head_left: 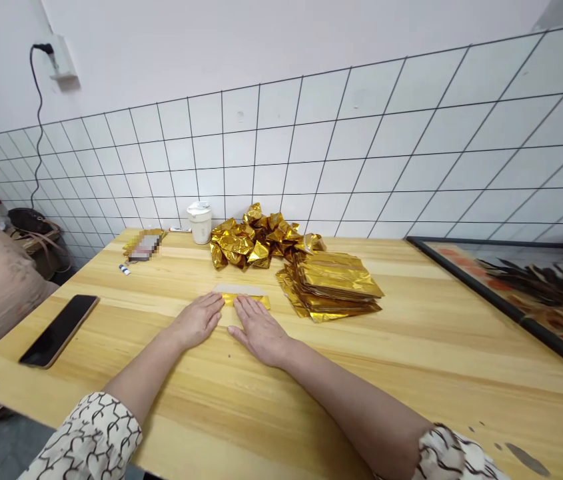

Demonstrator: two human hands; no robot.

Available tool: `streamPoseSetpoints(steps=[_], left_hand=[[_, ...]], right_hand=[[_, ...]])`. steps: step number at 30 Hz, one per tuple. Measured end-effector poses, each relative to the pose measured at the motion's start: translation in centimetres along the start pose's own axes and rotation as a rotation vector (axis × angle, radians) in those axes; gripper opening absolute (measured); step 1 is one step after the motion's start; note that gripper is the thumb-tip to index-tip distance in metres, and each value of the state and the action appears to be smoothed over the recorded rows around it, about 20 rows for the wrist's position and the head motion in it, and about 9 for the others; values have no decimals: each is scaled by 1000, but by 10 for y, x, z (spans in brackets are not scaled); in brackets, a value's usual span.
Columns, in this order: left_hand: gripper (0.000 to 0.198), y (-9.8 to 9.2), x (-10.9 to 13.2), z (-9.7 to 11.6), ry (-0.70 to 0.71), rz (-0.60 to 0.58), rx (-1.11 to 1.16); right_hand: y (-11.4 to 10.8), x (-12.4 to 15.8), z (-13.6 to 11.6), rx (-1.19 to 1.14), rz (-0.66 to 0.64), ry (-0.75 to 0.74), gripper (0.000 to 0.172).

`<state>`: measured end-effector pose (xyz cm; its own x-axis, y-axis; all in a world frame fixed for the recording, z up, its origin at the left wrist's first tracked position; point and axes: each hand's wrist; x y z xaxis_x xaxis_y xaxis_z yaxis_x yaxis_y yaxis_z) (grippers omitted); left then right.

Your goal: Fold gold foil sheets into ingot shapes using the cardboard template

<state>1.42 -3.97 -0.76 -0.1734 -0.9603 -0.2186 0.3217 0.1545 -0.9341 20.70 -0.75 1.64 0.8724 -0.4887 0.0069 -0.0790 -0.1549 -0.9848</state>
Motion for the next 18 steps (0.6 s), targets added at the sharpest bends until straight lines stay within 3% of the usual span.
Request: streamPoseSetpoints(steps=[6,13,18], left_hand=[[38,-4,0,14,-46,-15,-24],[64,9,-9,52,-12,-124,32],[71,10,-2,34,-83,-144,-18]], right_hand=[[2,8,3,-2,4,30,70],[2,5,0,-24,-25,35,66],[-2,6,-1,-19,-38,36,67]])
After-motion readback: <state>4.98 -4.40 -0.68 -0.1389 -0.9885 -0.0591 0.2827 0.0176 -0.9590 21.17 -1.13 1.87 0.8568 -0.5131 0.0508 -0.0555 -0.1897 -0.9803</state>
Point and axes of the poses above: each hand's wrist, its own x-axis away from the middle knuckle, its own y-axis out of the palm, z = x × y, and after that the axes turned 13 degrees about -y, right-handed
